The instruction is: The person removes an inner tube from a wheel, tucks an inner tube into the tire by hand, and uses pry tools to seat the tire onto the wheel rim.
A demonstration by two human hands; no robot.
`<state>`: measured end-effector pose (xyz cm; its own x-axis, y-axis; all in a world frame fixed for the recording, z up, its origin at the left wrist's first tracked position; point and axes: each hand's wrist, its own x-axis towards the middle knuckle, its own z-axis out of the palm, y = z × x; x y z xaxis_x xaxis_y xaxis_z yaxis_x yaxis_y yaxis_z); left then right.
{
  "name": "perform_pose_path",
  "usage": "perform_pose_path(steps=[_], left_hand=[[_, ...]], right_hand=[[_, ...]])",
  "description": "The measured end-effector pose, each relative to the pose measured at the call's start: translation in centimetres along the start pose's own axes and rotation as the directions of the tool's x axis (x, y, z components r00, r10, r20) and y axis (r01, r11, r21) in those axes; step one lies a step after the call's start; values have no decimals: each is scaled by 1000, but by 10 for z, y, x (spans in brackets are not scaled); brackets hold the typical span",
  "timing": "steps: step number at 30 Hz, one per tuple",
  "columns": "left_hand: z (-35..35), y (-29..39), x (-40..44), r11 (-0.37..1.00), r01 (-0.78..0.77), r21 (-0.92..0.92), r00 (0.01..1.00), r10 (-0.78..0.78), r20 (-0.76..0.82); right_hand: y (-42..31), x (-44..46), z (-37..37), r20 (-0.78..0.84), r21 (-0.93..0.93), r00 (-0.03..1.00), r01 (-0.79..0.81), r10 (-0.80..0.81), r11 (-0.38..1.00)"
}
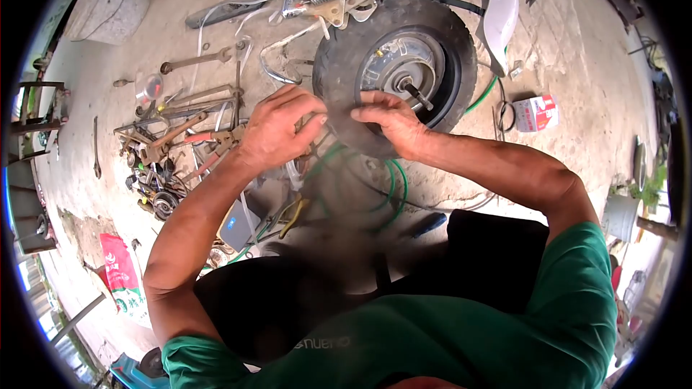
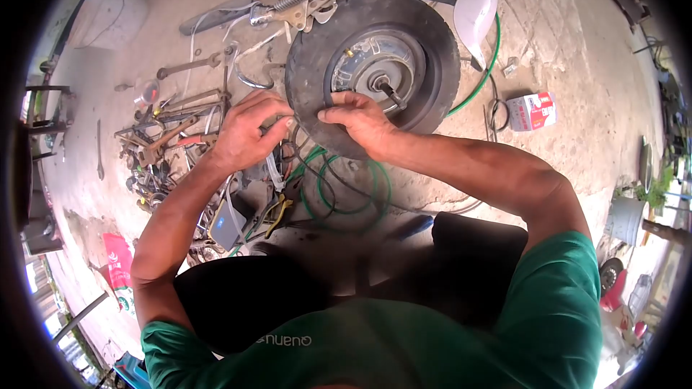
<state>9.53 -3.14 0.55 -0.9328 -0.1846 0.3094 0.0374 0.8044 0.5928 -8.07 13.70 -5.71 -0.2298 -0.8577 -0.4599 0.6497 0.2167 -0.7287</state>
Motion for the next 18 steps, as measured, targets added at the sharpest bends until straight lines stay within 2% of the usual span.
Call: perform_pose_path(steps=[4,8,10,13,14,17,18], left_hand=[[-3,2,-4,1000,19,9,999,-19,37],[-2,2,-6,999,42,-5,997,-41,69],[0,2,-7,994,106,-19,986,-102,129],[11,-1,-7,986,157,-55,975,-146,165],[14,-2,-6,983,168,-71,973,-154,170],[17,-2,-1,928,337,-157,924,-294,246],[17,-3,0,928,336,-158,926,-295,234]], right_hand=[[0,0,1,-13,-10,1000,23,-23,1000],[-6,-1,-2,103,-76,995,-8,16,997],[-21,-1,-3,162,-136,982,-73,95,988],[-29,1,-8,145,-266,975,-123,166,956],[-34,-3,-9,192,-282,964,-125,184,951],[-38,-7,-8,230,-246,954,-135,193,960],[-38,-7,-5,177,-243,969,-126,171,962]])
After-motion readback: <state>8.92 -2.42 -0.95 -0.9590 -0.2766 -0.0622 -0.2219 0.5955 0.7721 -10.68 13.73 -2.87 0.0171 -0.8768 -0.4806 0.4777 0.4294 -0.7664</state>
